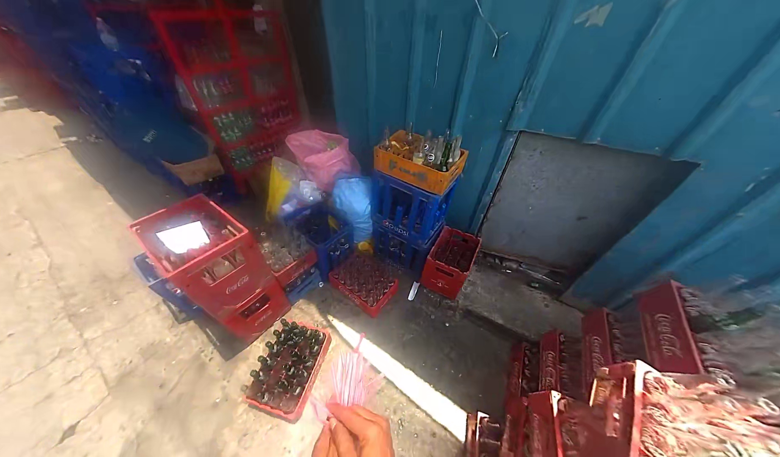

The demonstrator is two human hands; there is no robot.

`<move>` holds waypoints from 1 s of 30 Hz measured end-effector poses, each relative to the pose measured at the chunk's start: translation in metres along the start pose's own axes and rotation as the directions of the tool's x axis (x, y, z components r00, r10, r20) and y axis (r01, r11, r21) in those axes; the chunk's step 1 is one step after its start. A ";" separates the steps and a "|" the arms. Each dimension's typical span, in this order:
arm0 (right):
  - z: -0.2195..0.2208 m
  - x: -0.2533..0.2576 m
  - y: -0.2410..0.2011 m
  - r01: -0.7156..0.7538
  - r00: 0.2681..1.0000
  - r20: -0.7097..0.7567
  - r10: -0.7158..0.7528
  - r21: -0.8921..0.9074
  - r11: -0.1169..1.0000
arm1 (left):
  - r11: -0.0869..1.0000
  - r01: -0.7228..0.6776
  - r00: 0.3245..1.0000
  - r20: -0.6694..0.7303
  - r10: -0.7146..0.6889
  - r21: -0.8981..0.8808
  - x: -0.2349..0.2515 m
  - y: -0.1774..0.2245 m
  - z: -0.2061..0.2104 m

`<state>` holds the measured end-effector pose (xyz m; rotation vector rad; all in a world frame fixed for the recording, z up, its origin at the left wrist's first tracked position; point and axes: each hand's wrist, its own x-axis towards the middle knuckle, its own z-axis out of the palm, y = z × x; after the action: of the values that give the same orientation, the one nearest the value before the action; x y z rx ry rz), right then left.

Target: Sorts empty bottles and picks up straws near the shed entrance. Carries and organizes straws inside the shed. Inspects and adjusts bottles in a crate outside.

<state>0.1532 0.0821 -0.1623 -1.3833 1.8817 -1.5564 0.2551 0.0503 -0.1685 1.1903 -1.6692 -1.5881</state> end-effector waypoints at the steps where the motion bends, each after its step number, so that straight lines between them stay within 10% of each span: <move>1: 0.001 0.029 0.009 -0.030 1.000 -0.011 0.030 -0.012 0.999 | 0.997 -0.007 1.000 -0.006 0.007 0.079 0.033 0.005 0.003; 9: -0.016 0.267 0.058 -0.119 0.969 0.205 0.140 -0.110 0.987 | 0.714 0.137 0.966 0.068 -0.251 0.687 0.273 0.120 0.008; 12: -0.020 0.333 0.067 -0.267 0.963 0.064 0.264 0.048 0.963 | 0.642 0.056 0.973 0.103 -0.208 0.765 0.329 0.156 0.018; 17: -0.040 0.431 0.094 -0.492 0.856 0.130 0.500 0.501 0.713 | 0.977 0.109 0.898 0.404 -0.176 0.184 0.430 0.169 0.020; 21: -0.067 0.511 0.131 -0.536 0.829 0.327 0.453 0.695 0.479 | 0.861 0.332 0.871 0.475 -0.124 -0.385 0.510 0.186 0.033; 30: -0.101 0.703 0.176 -0.318 0.918 0.395 -0.031 0.782 0.535 | 0.984 -0.066 0.998 0.008 0.068 -0.167 0.639 0.270 0.072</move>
<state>-0.3354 -0.4534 -0.0641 -0.9089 0.7527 -1.6130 -0.1641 -0.4907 -0.0370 1.0309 -1.5345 -1.6613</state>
